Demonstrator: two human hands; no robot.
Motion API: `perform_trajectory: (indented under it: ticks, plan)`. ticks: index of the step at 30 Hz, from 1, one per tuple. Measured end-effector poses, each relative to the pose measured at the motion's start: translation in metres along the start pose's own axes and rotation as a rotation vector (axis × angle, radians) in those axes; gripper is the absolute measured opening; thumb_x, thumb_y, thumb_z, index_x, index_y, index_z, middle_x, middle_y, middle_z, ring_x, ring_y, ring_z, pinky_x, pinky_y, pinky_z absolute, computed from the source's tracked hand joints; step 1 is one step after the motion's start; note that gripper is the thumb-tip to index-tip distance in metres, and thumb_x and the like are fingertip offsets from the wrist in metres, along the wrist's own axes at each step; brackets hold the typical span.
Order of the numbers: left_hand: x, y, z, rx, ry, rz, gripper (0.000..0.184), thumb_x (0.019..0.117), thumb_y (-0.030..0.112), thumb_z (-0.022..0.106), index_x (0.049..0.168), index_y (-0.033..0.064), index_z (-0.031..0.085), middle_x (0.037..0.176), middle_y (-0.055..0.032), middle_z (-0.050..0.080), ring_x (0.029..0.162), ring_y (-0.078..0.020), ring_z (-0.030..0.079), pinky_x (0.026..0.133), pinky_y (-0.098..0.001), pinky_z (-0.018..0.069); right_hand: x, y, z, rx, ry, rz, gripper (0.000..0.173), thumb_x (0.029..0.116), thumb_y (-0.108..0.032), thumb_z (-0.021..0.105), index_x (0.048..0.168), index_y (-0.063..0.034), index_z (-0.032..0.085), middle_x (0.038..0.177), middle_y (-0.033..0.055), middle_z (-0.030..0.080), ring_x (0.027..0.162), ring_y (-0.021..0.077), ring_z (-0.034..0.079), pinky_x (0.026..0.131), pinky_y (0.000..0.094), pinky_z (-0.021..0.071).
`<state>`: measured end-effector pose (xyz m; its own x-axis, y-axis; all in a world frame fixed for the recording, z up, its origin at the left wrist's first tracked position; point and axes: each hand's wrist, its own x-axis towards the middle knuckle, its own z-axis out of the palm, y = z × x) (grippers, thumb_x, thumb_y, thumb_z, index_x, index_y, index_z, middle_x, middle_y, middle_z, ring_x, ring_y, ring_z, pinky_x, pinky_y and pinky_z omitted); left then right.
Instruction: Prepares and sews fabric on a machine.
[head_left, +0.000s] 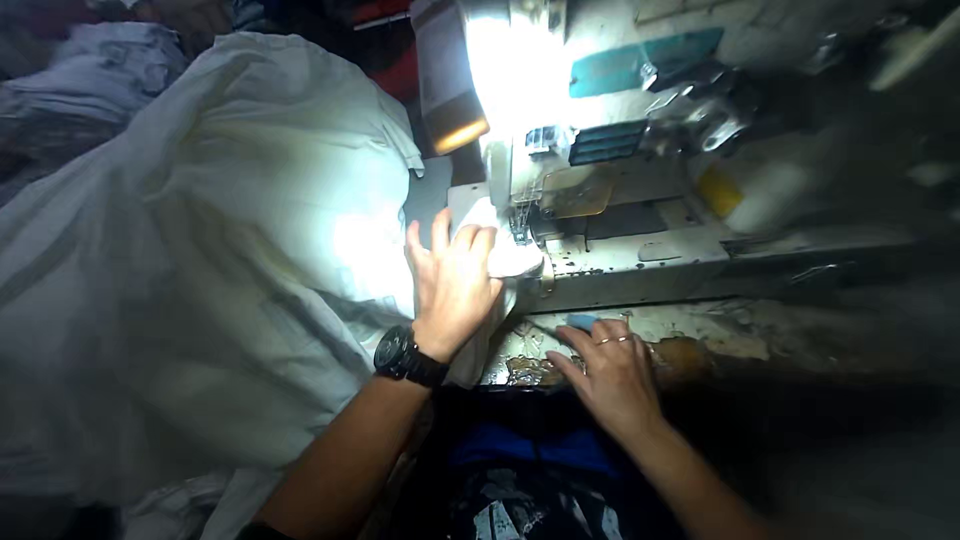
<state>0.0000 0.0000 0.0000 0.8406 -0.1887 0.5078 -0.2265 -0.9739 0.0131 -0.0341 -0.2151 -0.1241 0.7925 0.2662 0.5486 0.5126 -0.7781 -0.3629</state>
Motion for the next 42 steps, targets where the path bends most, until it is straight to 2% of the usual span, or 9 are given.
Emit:
perform_trajectory:
  ticks: [3, 7, 12, 17, 21, 26, 33, 39, 42]
  plan:
    - [0.039, -0.003, 0.006, 0.093, -0.101, -0.005, 0.021, 0.0804, 0.012, 0.076, 0.101, 0.0109, 0.077, 0.102, -0.0078, 0.074, 0.124, -0.0405, 0.057, 0.112, -0.0734, 0.0213, 0.000, -0.005, 0.017, 0.095, 0.032, -0.088, 0.026, 0.1010, -0.022, 0.055, 0.096, -0.0072, 0.076, 0.092, 0.0124, 0.072, 0.098, 0.0335, 0.069, 0.087, 0.0484, 0.0544]
    - [0.099, -0.045, 0.034, 0.122, -0.075, -0.181, 0.031, 0.0859, 0.023, 0.074, 0.115, 0.0116, 0.075, 0.123, -0.0161, 0.071, 0.128, -0.0399, 0.059, 0.116, -0.0678, 0.0241, 0.024, -0.009, -0.009, 0.538, 0.135, -0.059, 0.032, 0.1092, -0.019, 0.047, 0.112, 0.0063, 0.067, 0.080, 0.0097, 0.066, 0.067, 0.0063, 0.063, 0.064, 0.0172, 0.0547]
    - [0.091, -0.087, -0.024, -0.184, -0.376, -0.469, 0.032, 0.0948, 0.024, 0.071, 0.112, -0.0025, 0.071, 0.108, -0.0257, 0.070, 0.105, -0.0415, 0.067, 0.093, -0.0643, 0.0498, 0.049, -0.012, -0.049, 0.273, 0.107, -0.108, 0.052, 0.1111, -0.045, 0.034, 0.140, -0.0148, 0.065, 0.090, 0.0143, 0.063, 0.071, 0.0185, 0.058, 0.061, 0.0302, 0.0469]
    - [0.000, -0.072, -0.086, -0.916, -0.439, -0.090, 0.002, 0.0907, 0.004, 0.072, 0.092, 0.0024, 0.072, 0.081, 0.0035, 0.072, 0.074, 0.0044, 0.067, 0.071, -0.0161, 0.0569, 0.094, -0.041, -0.047, 0.078, 0.112, -0.196, 0.038, 0.1039, -0.035, 0.055, 0.129, -0.0117, 0.072, 0.093, 0.0213, 0.063, 0.060, 0.0371, 0.059, 0.047, 0.0506, 0.0416]
    - [0.000, -0.051, -0.116, -0.995, -0.312, 0.007, 0.010, 0.0907, -0.004, 0.066, 0.100, -0.0083, 0.066, 0.086, -0.0018, 0.066, 0.080, 0.0072, 0.060, 0.075, -0.0115, 0.0502, 0.119, -0.044, -0.031, 0.376, -0.101, -0.241, 0.031, 0.0999, -0.022, 0.057, 0.114, 0.0035, 0.069, 0.105, 0.0225, 0.068, 0.089, 0.0348, 0.068, 0.077, 0.0560, 0.0529]
    - [-0.003, -0.132, -0.167, -0.461, 0.239, -0.353, 0.058, 0.0970, 0.036, 0.069, 0.139, -0.0011, 0.054, 0.139, -0.0174, 0.058, 0.131, -0.0203, 0.057, 0.108, -0.0361, 0.0485, 0.067, -0.011, -0.028, 0.337, -0.176, -0.223, 0.037, 0.1034, -0.031, 0.061, 0.120, 0.0002, 0.074, 0.106, 0.0264, 0.072, 0.092, 0.0329, 0.070, 0.086, 0.0470, 0.0551]
    - [-0.156, -0.103, -0.225, -0.002, 0.042, -0.154, 0.015, 0.0966, 0.014, 0.066, 0.095, 0.0033, 0.076, 0.086, -0.0063, 0.070, 0.080, -0.0110, 0.066, 0.075, -0.0276, 0.0530, 0.043, -0.022, -0.028, 0.326, -0.352, -0.318, 0.049, 0.1000, -0.037, 0.066, 0.128, 0.0032, 0.068, 0.122, 0.0329, 0.066, 0.110, 0.0493, 0.063, 0.101, 0.0592, 0.0451]
    - [-0.206, -0.116, -0.175, 0.172, -0.046, -0.847, 0.064, 0.0943, 0.047, 0.071, 0.143, 0.0084, 0.055, 0.121, -0.0220, 0.068, 0.098, -0.0436, 0.070, 0.078, -0.0673, 0.0545, 0.043, -0.084, -0.013, 0.623, -0.172, -0.535, 0.031, 0.1007, -0.034, 0.062, 0.114, -0.0112, 0.077, 0.100, 0.0155, 0.069, 0.092, 0.0194, 0.060, 0.083, 0.0304, 0.0478]
    - [-0.222, -0.137, -0.152, 0.117, 0.075, -0.862, 0.058, 0.0923, 0.036, 0.076, 0.140, 0.0086, 0.058, 0.122, -0.0167, 0.069, 0.098, -0.0381, 0.071, 0.078, -0.0638, 0.0565, 0.033, -0.087, -0.024, 0.605, -0.195, -0.512, 0.026, 0.1001, -0.032, 0.063, 0.111, -0.0141, 0.079, 0.094, 0.0140, 0.067, 0.088, 0.0181, 0.058, 0.081, 0.0270, 0.0456]
